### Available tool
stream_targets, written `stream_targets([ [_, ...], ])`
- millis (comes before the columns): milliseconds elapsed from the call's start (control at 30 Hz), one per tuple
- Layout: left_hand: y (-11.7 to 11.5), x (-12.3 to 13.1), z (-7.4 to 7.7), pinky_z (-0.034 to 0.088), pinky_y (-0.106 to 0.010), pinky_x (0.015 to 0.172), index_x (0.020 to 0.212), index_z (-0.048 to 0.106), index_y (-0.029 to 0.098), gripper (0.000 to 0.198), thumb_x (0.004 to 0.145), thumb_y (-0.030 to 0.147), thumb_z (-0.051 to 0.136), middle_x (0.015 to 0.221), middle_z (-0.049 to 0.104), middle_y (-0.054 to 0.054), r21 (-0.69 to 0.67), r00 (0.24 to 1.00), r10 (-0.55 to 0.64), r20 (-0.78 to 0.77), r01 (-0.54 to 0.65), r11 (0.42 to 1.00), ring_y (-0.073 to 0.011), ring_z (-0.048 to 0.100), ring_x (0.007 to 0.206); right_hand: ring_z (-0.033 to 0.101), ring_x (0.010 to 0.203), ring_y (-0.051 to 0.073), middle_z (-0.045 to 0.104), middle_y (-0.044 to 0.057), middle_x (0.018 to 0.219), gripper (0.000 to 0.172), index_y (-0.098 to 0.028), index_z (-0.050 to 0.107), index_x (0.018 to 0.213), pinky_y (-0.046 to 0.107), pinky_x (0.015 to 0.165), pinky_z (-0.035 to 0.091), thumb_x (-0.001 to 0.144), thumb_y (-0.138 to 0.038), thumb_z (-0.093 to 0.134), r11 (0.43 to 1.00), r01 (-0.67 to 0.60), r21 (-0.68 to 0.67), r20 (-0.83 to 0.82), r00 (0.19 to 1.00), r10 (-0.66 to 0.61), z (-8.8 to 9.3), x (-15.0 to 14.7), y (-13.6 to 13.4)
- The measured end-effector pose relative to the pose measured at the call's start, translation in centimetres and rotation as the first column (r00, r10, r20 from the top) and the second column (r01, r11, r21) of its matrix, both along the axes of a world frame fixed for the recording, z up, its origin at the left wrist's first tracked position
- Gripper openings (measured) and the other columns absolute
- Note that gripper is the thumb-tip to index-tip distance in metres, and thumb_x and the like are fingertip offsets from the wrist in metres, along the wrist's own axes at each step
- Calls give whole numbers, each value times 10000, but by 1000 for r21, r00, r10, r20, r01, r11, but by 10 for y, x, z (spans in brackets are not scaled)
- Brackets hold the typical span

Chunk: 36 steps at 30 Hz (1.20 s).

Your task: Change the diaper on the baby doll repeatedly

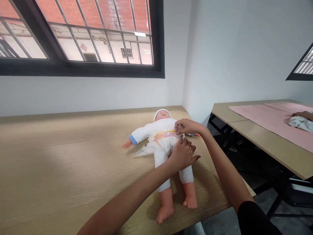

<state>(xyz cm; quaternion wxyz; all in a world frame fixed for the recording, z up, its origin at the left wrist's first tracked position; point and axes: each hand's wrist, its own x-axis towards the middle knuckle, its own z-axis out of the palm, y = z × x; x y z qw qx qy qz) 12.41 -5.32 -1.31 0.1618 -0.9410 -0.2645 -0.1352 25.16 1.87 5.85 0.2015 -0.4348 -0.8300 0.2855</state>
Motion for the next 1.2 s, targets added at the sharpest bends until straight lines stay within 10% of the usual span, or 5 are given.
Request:
stream_targets([
  [700, 0, 1, -4, 286, -513, 1005, 929, 691, 129, 477, 939, 496, 386, 870, 699, -97, 13, 1000, -21, -8, 21, 1000, -277, 576, 956, 627, 892, 180, 655, 53, 930, 273, -156, 588, 965, 319, 813, 496, 717, -221, 680, 983, -100, -157, -59, 994, 92, -2, 17, 3],
  [967, 1, 0, -6, 292, -535, 1011, 917, 682, 133, 463, 936, 497, 396, 878, 695, -94, 8, 1000, -26, -8, 26, 1000, -278, 578, 955, 638, 887, 164, 662, 45, 989, 699, -212, 400, 1359, 309, 823, 494, 732, -252, 706, 954, -132, -268, -130, 987, 99, -7, 23, 5],
  [1200, -15, -18, 37, 387, -461, 941, 1009, 641, 131, 273, 909, 315, 466, 1050, 648, -135, 33, 999, -41, 14, 41, 999, -315, 533, 1082, 623, 836, 165, 650, 44, 883, 491, -162, 516, 1221, 286, 755, 490, 756, -233, 656, 987, -46, -155, -63, 997, 36, -5, 16, 5],
])
